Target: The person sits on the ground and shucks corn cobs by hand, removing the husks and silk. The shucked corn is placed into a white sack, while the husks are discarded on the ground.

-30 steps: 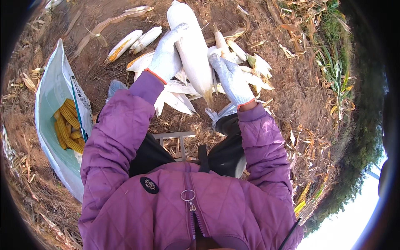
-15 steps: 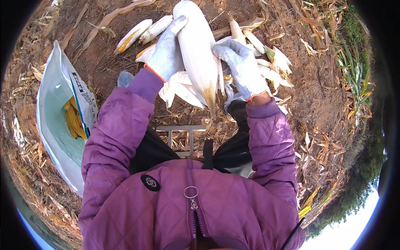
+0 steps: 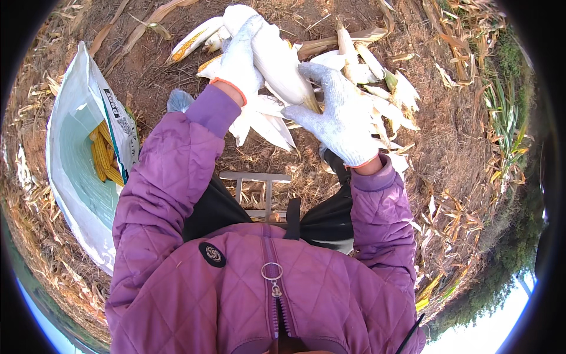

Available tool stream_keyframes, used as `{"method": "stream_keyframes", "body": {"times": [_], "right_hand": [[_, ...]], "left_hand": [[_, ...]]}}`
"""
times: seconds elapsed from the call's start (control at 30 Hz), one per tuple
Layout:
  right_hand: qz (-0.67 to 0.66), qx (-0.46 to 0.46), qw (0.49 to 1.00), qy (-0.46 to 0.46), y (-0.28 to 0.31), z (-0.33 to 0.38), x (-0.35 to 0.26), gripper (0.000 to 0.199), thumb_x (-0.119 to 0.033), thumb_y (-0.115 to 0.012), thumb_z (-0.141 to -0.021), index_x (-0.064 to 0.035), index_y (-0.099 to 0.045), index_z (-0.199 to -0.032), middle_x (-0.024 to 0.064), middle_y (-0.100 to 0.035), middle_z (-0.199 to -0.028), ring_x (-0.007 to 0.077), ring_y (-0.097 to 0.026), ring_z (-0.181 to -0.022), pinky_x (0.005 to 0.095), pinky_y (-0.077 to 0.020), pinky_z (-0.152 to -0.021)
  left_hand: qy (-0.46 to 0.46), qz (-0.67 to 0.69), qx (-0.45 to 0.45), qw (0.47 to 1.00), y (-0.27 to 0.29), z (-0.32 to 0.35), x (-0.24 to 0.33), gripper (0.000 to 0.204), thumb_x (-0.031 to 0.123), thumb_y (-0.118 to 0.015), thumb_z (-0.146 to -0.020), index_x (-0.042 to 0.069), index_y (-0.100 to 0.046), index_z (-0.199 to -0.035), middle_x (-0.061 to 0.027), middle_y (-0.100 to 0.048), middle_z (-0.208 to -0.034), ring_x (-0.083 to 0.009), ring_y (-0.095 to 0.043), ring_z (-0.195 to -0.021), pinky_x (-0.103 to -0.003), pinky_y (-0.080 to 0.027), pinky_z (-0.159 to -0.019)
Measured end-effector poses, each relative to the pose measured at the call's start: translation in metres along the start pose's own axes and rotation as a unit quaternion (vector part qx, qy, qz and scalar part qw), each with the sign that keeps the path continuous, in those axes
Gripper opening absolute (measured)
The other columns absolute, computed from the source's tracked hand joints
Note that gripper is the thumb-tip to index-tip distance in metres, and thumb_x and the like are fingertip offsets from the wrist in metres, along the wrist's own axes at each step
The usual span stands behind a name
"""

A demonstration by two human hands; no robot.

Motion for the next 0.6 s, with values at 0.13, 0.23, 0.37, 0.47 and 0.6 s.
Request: {"method": "stream_keyframes", "body": {"times": [0.13,0.23,0.37,0.47,0.6], "right_hand": [[0.041,0.064,0.995,0.058,0.001,-0.001,-0.007,0.040,-0.020,-0.069,-0.081,-0.0021,-0.058,-0.115,0.0164,-0.061,-0.106,0.0322,-0.059,-0.099,0.0383,-0.0484,-0.085],[0.069,0.111,0.988,0.077,0.007,0.001,-0.010,0.031,-0.019,-0.067,-0.083,-0.0018,-0.062,-0.108,0.0143,-0.064,-0.098,0.0304,-0.062,-0.091,0.0371,-0.0506,-0.080],[0.112,0.130,0.982,0.081,0.012,-0.001,-0.010,0.023,-0.014,-0.068,-0.083,-0.0011,-0.068,-0.101,0.0136,-0.069,-0.096,0.0251,-0.067,-0.086,0.0331,-0.0528,-0.077],[0.105,0.128,0.984,0.072,0.013,-0.001,-0.007,0.021,-0.014,-0.066,-0.084,-0.0023,-0.068,-0.101,0.0132,-0.068,-0.093,0.0260,-0.067,-0.083,0.0342,-0.0523,-0.074],[0.155,0.131,0.977,0.071,0.009,0.002,-0.004,0.015,-0.014,-0.062,-0.086,-0.0039,-0.067,-0.097,0.0128,-0.066,-0.086,0.0278,-0.065,-0.078,0.0358,-0.0510,-0.069]], "left_hand": [[0.012,0.046,0.000,0.999,0.007,-0.007,-0.001,0.037,0.021,-0.062,-0.087,0.008,-0.051,-0.119,-0.0123,-0.060,-0.107,-0.0263,-0.060,-0.099,-0.042,-0.049,-0.091],[0.020,0.063,0.008,0.998,0.008,-0.008,-0.005,0.037,0.019,-0.062,-0.085,0.008,-0.051,-0.118,-0.0131,-0.060,-0.108,-0.0278,-0.059,-0.099,-0.044,-0.048,-0.091],[-0.011,0.023,0.011,1.000,0.005,-0.003,-0.002,0.041,0.018,-0.065,-0.084,0.007,-0.049,-0.120,-0.0119,-0.057,-0.112,-0.0271,-0.057,-0.104,-0.044,-0.047,-0.093],[-0.001,-0.001,-0.007,1.000,0.004,-0.006,-0.003,0.048,0.019,-0.064,-0.086,0.007,-0.045,-0.129,-0.0120,-0.053,-0.120,-0.0268,-0.052,-0.114,-0.043,-0.042,-0.101],[0.007,-0.010,0.005,1.000,0.003,-0.004,-0.009,0.047,0.020,-0.066,-0.085,0.008,-0.048,-0.127,-0.0115,-0.053,-0.119,-0.0260,-0.054,-0.112,-0.043,-0.044,-0.099]]}}
Point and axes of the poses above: each hand's wrist, its own z-axis away from the middle knuckle, its own y-axis out of the back of the hand, x = y × z, the point moved 9 cm from there along -z, towards the middle knuckle
